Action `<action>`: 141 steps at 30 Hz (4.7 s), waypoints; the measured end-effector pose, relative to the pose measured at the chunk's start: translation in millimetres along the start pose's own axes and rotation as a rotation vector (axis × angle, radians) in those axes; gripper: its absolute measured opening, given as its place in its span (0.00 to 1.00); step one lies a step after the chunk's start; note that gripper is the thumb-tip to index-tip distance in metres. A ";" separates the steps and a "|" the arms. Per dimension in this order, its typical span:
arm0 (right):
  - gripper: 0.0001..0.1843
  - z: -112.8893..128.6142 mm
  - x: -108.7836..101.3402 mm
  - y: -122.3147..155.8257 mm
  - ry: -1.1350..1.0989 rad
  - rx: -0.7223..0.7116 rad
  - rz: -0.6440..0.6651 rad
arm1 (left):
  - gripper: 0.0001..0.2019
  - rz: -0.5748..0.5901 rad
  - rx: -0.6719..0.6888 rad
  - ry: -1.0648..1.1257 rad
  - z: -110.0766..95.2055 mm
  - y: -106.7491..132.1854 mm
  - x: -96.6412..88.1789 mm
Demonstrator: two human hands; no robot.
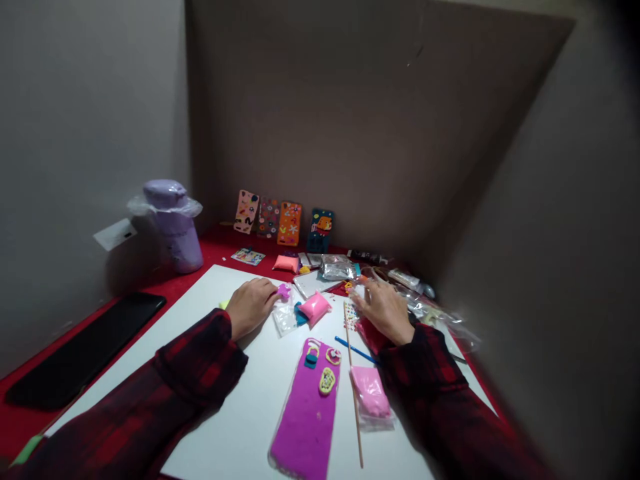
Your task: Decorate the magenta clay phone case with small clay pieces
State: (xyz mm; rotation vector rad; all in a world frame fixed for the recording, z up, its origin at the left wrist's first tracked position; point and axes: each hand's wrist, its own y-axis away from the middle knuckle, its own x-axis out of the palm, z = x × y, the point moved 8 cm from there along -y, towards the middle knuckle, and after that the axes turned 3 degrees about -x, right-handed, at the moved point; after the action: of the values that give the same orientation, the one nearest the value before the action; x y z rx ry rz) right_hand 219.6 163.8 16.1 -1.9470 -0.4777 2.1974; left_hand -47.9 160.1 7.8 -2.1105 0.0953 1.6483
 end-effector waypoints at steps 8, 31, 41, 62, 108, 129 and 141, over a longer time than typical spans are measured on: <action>0.17 -7.0 0.2 -1.9 -0.087 0.044 -0.038 | 0.14 0.010 -0.014 -0.020 -0.1 -0.6 1.1; 0.12 10.4 -34.9 83.3 -1.221 -0.068 -0.048 | 0.16 -0.160 0.154 0.767 -131.0 15.4 -65.3; 0.23 31.1 -58.4 96.7 -1.211 -0.247 -0.022 | 0.12 0.170 -0.167 1.292 -138.3 18.3 -15.7; 0.10 36.2 -77.9 110.2 -0.751 -0.483 -0.400 | 0.07 -0.274 0.297 0.491 -159.5 39.1 -68.2; 0.08 54.7 -69.5 116.6 -0.556 -0.593 -0.226 | 0.06 -0.153 0.454 0.388 -174.3 44.6 -42.3; 0.13 -24.6 -72.3 103.3 -0.694 0.178 -0.554 | 0.14 0.081 -0.174 1.252 -122.6 21.6 -20.9; 0.25 -54.7 -37.6 81.9 -0.615 0.148 -0.494 | 0.11 0.092 -0.318 1.402 -118.8 25.8 -13.5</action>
State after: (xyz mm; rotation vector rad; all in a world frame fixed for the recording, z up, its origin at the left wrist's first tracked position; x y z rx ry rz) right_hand 285.7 81.8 17.6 -0.9129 -0.7503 2.3495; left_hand 47.1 87.5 33.7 -3.0925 0.3676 -0.0848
